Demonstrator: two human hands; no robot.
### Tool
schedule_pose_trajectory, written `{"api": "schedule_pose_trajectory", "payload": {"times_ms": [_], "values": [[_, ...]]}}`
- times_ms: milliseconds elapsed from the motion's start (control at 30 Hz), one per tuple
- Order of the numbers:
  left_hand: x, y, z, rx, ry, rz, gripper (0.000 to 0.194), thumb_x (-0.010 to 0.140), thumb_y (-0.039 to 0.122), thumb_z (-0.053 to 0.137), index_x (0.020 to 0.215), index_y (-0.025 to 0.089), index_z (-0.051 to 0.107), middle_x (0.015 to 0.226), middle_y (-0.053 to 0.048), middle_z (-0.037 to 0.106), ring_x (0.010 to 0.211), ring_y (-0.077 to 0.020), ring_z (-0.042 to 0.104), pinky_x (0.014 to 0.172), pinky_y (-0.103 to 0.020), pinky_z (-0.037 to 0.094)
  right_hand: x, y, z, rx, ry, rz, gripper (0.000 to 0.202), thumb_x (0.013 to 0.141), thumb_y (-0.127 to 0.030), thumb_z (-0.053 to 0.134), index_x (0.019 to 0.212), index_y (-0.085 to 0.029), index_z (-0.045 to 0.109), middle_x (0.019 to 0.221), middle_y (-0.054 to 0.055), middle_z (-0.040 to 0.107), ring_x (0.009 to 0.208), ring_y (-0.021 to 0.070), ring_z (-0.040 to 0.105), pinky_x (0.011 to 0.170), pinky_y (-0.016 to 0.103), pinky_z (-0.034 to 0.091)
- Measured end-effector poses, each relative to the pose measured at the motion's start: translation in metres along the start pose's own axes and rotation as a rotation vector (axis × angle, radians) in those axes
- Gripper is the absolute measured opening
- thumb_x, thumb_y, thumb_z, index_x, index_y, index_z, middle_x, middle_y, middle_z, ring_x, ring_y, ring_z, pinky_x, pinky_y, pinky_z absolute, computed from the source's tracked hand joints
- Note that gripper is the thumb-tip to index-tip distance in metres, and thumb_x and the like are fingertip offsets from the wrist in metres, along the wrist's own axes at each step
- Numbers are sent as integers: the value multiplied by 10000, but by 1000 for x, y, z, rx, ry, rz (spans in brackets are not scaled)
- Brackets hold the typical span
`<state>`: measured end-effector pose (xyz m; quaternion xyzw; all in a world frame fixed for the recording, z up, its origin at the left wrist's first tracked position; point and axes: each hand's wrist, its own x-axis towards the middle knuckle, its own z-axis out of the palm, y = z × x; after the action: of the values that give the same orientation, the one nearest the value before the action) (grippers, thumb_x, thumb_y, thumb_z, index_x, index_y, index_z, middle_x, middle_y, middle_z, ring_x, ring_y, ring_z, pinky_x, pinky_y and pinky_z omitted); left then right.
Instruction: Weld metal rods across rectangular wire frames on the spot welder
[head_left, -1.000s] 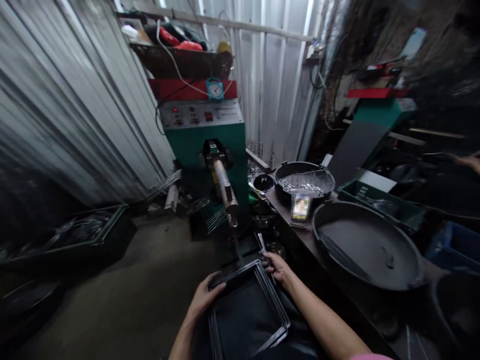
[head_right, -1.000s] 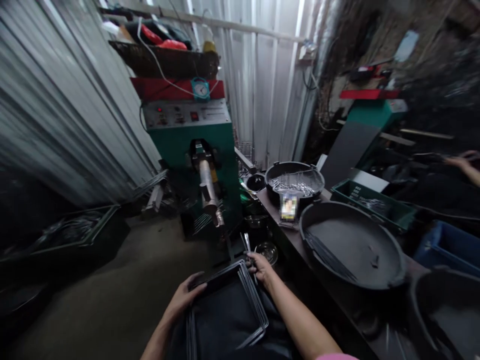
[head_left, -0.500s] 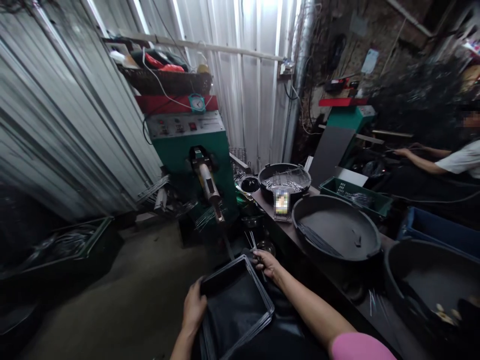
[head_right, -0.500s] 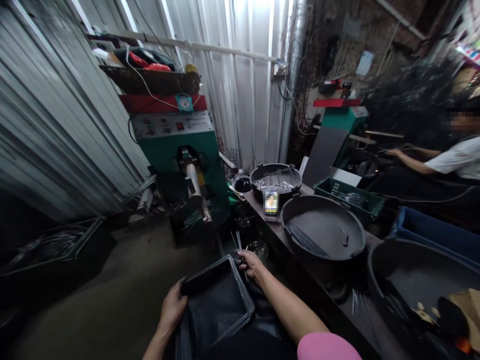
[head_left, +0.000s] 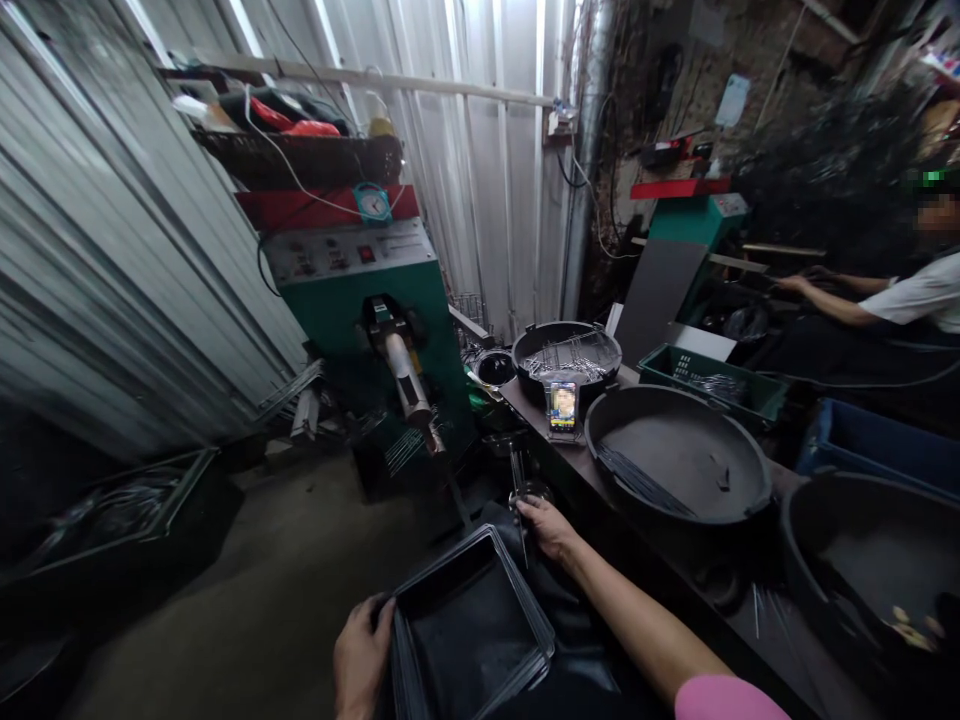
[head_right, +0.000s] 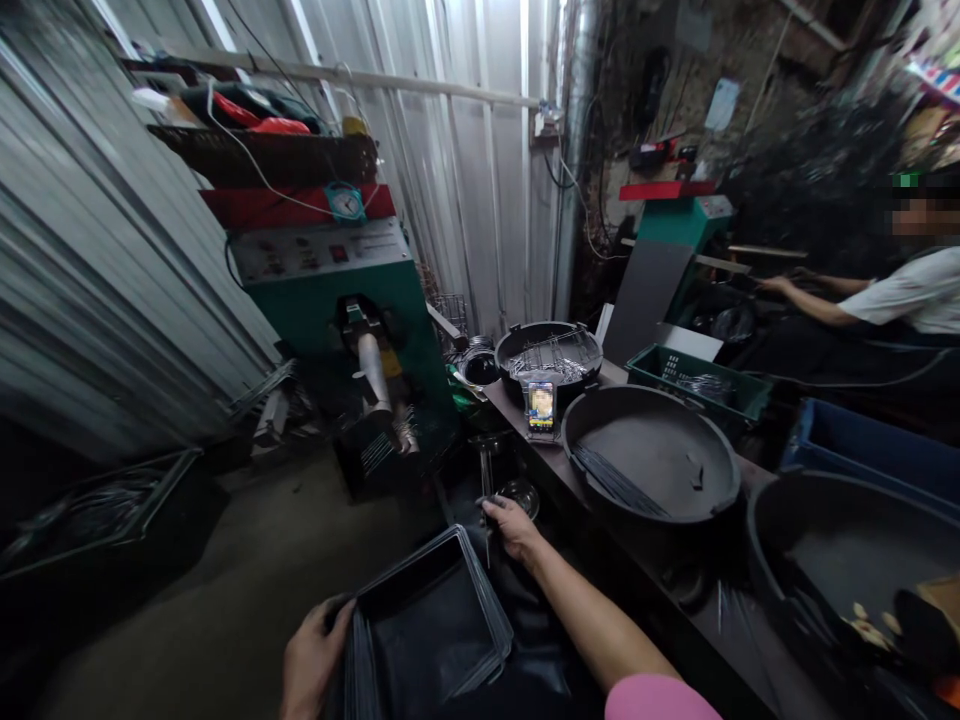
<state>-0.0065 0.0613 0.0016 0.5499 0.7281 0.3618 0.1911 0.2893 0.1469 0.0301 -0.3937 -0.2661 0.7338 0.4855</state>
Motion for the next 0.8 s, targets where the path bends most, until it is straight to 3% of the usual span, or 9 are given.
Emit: {"api": "schedule_pose_trajectory", "payload": {"times_ms": [133, 200, 300, 400, 500, 567, 667, 733, 800], "values": [[-1, 16, -3, 42, 18, 19, 319, 664, 457, 417, 755, 199, 581, 840, -93, 630, 806, -246, 580, 770, -359, 426, 0, -14, 0, -466, 175, -466, 142, 738, -282, 541, 820, -179, 594, 725, -7, 546, 684, 107, 496, 633, 201, 396], [-2, 24, -5, 33, 28, -23, 310, 677, 441, 404, 792, 203, 567, 857, -88, 628, 812, -243, 577, 768, -357, 422, 2, -12, -4, -717, 208, -605, 129, 758, -243, 501, 833, -195, 595, 816, 14, 568, 798, 142, 508, 745, 241, 385], [-1, 30, -6, -111, 9, -156, 354, 655, 483, 440, 810, 187, 556, 835, -82, 633, 819, -245, 575, 749, -348, 430, 6, 3, -16, -948, 182, -574, 143, 743, -172, 492, 847, -204, 586, 862, 35, 584, 852, 172, 520, 808, 291, 369], [-1, 26, -5, -367, -23, -337, 433, 614, 535, 478, 806, 155, 562, 801, -81, 634, 806, -232, 582, 711, -332, 449, 7, 18, -26, -1021, 152, -498, 212, 695, -121, 532, 885, -207, 573, 845, 35, 594, 831, 186, 540, 796, 318, 379], [-2, 19, -8, -595, -13, -539, 443, 581, 548, 519, 788, 158, 559, 699, -39, 612, 670, -177, 592, 614, -294, 465, 4, 14, -26, -1056, 126, -516, 291, 689, -93, 522, 948, -224, 549, 868, 23, 588, 839, 178, 539, 798, 317, 380], [-1, 16, -12, -672, 33, -628, 429, 554, 540, 558, 754, 161, 550, 581, 8, 552, 537, -129, 555, 524, -258, 447, -3, -1, -17, -1090, 68, -582, 253, 706, -93, 498, 918, -216, 560, 862, 26, 584, 832, 170, 532, 794, 307, 382], [5, 24, -19, -748, 58, -622, 412, 548, 528, 583, 731, 162, 534, 442, 81, 388, 363, -64, 403, 379, -200, 342, -23, -29, 6, -1127, -73, -662, 178, 739, -124, 476, 866, -190, 582, 820, 38, 575, 790, 158, 526, 749, 286, 399], [15, 42, -20, -793, 41, -574, 393, 565, 521, 579, 718, 165, 518, 409, 107, 298, 314, -42, 307, 332, -175, 256, -40, -44, 28, -1138, -213, -660, 180, 747, -161, 492, 901, -186, 582, 828, 40, 566, 786, 151, 524, 726, 272, 408], [29, 69, -19, -802, 44, -538, 362, 583, 498, 581, 701, 166, 497, 420, 105, 310, 317, -34, 308, 333, -165, 250, -54, -51, 50, -1161, -395, -638, 269, 732, -224, 547, 999, -191, 557, 893, 48, 554, 811, 155, 520, 729, 271, 413]]}}
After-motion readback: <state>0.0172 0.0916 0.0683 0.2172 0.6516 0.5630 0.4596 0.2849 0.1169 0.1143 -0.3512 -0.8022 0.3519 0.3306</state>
